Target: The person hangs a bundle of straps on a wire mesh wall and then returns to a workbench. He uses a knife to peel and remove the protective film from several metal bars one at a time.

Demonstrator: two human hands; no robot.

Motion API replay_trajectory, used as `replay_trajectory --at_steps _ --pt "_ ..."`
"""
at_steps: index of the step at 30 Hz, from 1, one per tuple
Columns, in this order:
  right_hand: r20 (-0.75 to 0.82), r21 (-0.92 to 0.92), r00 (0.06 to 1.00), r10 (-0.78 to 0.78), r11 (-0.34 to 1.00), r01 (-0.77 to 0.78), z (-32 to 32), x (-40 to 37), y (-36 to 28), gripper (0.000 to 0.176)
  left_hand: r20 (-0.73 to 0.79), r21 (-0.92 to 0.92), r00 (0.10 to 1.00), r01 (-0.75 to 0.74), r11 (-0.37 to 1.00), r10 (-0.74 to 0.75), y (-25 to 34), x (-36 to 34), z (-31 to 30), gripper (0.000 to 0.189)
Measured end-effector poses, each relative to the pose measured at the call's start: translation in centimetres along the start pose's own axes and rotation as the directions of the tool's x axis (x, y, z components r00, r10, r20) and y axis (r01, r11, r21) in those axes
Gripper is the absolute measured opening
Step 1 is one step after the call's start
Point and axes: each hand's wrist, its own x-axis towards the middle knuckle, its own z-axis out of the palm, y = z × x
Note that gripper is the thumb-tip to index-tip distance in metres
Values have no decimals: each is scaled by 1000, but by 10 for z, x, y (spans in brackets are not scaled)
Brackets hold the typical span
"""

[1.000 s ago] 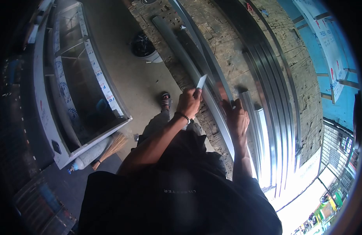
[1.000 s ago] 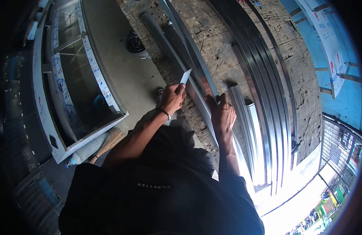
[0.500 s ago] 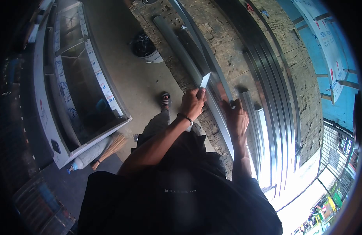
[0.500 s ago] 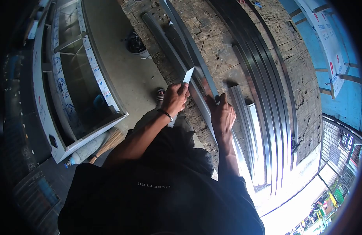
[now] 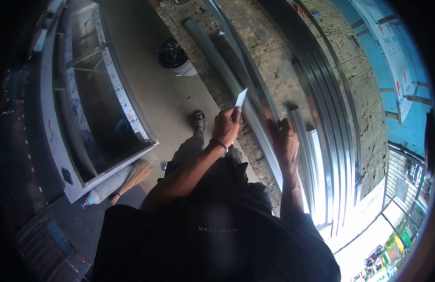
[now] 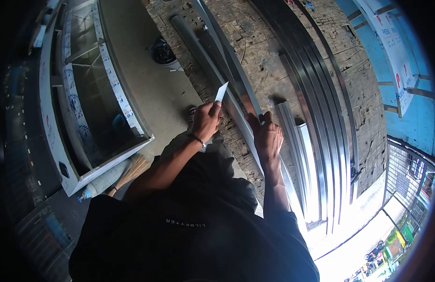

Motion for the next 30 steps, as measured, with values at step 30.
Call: replay_trajectory --at_steps 30 --pt "317 298 938 144 923 -242 -2 2 -3 50 45 424 949 -301 854 313 4 3 -18 41"
